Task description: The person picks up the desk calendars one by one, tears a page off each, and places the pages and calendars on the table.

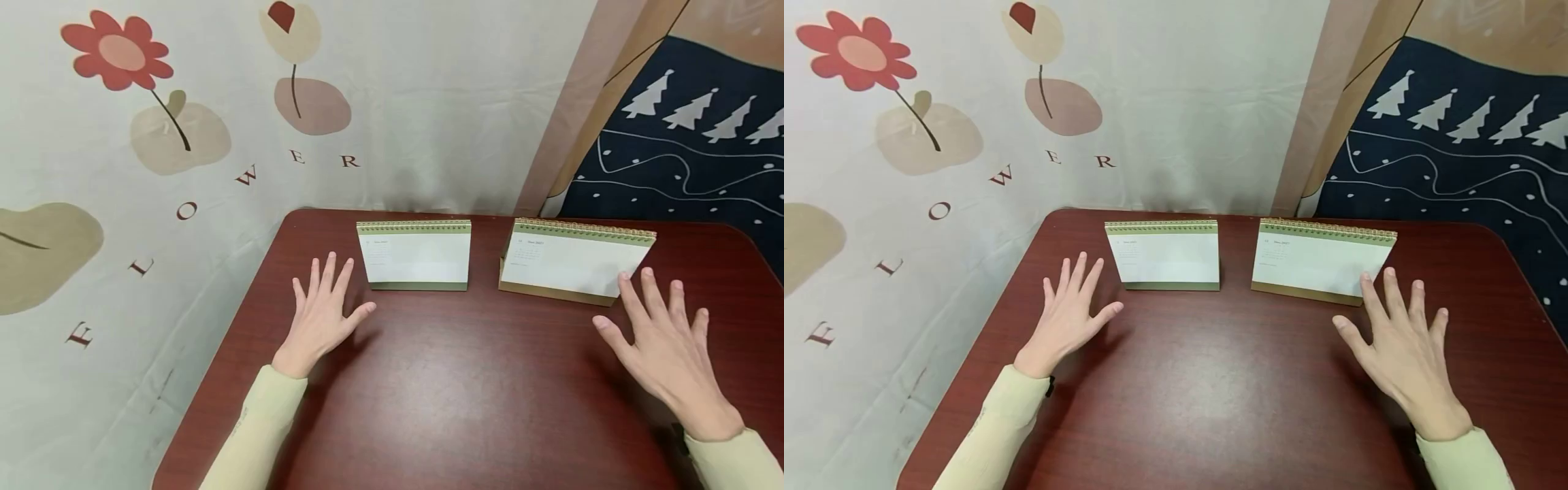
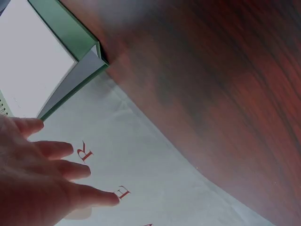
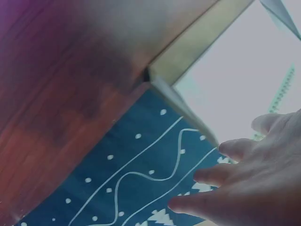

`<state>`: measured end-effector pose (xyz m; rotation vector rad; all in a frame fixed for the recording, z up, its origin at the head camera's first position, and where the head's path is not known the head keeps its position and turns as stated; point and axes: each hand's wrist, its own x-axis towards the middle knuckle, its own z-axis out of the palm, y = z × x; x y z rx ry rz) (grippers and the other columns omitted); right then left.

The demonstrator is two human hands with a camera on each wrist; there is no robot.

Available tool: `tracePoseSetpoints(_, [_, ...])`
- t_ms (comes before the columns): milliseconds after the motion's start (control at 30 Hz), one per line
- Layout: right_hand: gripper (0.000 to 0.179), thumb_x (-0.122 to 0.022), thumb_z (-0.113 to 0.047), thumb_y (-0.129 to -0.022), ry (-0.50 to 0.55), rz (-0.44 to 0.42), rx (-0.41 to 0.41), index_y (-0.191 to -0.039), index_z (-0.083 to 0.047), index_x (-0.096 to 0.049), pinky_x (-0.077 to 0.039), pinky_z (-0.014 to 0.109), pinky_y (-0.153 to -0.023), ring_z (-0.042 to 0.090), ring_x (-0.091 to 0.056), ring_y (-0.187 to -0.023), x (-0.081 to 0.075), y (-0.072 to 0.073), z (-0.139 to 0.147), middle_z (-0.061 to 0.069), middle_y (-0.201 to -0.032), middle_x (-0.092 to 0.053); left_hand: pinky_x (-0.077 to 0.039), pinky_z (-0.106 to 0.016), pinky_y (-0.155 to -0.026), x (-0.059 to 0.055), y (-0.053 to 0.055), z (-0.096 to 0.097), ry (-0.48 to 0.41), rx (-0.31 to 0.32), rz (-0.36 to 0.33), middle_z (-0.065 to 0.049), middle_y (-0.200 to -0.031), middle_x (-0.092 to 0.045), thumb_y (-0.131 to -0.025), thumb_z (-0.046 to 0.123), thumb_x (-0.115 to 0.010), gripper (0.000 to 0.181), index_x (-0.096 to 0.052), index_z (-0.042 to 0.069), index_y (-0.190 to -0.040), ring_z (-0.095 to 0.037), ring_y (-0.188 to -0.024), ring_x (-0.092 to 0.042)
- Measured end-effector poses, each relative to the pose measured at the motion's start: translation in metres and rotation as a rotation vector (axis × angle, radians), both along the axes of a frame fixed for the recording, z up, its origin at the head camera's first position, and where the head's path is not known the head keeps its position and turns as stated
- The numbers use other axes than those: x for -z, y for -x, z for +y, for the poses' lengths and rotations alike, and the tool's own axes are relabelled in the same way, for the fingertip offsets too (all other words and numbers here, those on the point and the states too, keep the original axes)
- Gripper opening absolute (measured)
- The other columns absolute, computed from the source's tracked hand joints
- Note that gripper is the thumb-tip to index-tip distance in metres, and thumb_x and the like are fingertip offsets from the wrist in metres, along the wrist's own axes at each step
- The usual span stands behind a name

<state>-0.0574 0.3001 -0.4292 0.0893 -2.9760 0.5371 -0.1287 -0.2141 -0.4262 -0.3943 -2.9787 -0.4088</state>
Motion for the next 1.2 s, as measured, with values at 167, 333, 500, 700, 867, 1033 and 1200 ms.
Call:
tracePoseSetpoints(167, [0.082, -0.053, -0.050, -0.105, 0.027, 0.035, -0.058, -0.167, -0.011, -0.016, 0.014, 0.078, -0.109, 0.052, 0.010, -0.153, -0.005, -0.003, -0.012, 0.022, -0.171, -0.005, -0.004, -0.076, -0.116, -0.004, -0.003, 0.003, -0.046, -0.006, 0.058, -0.014, -0.172, -0.014, -0.097, 0.071, -0.051, 0.091, -0.024, 0.018, -0.166, -0.039, -0.158, -0.003])
tracePoseSetpoints(333, [0.081, -0.054, -0.047, -0.105, 0.058, 0.056, -0.104, -0.167, -0.012, -0.014, 0.011, 0.075, -0.113, 0.049, 0.006, -0.155, -0.009, -0.008, -0.027, 0.020, -0.171, -0.007, -0.006, -0.072, -0.118, -0.008, -0.004, 0.006, -0.117, -0.013, 0.074, -0.011, -0.172, -0.017, -0.098, 0.068, -0.053, 0.089, -0.025, 0.019, -0.166, -0.035, -0.158, -0.008])
tracePoseSetpoints(500, [0.082, -0.056, -0.047, -0.104, 0.081, 0.073, -0.143, -0.167, -0.014, -0.015, 0.006, 0.073, -0.116, 0.046, 0.000, -0.156, -0.013, -0.011, -0.046, 0.017, -0.172, -0.010, -0.008, -0.068, -0.120, -0.011, -0.005, 0.008, -0.189, -0.021, 0.049, -0.007, -0.172, -0.017, -0.099, 0.066, -0.054, 0.087, -0.024, 0.019, -0.166, -0.031, -0.159, -0.008])
tracePoseSetpoints(700, [0.081, -0.057, -0.047, -0.104, 0.105, 0.104, -0.201, -0.167, -0.015, -0.017, 0.002, 0.069, -0.119, 0.045, -0.006, -0.156, -0.016, -0.010, -0.067, 0.014, -0.172, -0.013, -0.008, -0.065, -0.122, -0.012, -0.005, 0.011, -0.255, -0.018, 0.030, -0.005, -0.172, -0.018, -0.100, 0.065, -0.052, 0.086, -0.023, 0.019, -0.166, -0.029, -0.159, -0.009])
tracePoseSetpoints(867, [0.080, -0.058, -0.046, -0.104, 0.123, 0.127, -0.255, -0.167, -0.015, -0.019, -0.005, 0.070, -0.119, 0.044, -0.010, -0.156, -0.017, -0.005, -0.085, 0.013, -0.172, -0.015, -0.013, -0.064, -0.122, -0.014, -0.003, 0.015, -0.302, -0.020, 0.039, -0.004, -0.172, -0.019, -0.100, 0.061, -0.054, 0.084, -0.024, 0.018, -0.166, -0.028, -0.158, -0.012])
tracePoseSetpoints(1033, [0.079, -0.058, -0.045, -0.104, 0.156, 0.120, -0.308, -0.167, -0.015, -0.022, -0.012, 0.070, -0.118, 0.044, -0.014, -0.155, -0.018, 0.001, -0.107, 0.013, -0.171, -0.019, -0.023, -0.058, -0.121, -0.015, 0.000, 0.019, -0.430, -0.005, 0.026, 0.001, -0.171, -0.022, -0.102, 0.058, -0.055, 0.081, -0.026, 0.017, -0.165, -0.023, -0.157, -0.018])
tracePoseSetpoints(1200, [0.077, -0.058, -0.044, -0.104, 0.207, 0.091, -0.357, -0.166, -0.018, -0.023, -0.018, 0.068, -0.118, 0.042, -0.017, -0.155, -0.018, 0.008, -0.129, 0.009, -0.172, -0.019, -0.027, -0.052, -0.120, -0.017, 0.004, 0.021, -0.581, 0.025, 0.016, -0.005, -0.168, -0.030, -0.104, 0.048, -0.056, 0.075, -0.028, 0.014, -0.164, -0.022, -0.153, -0.028])
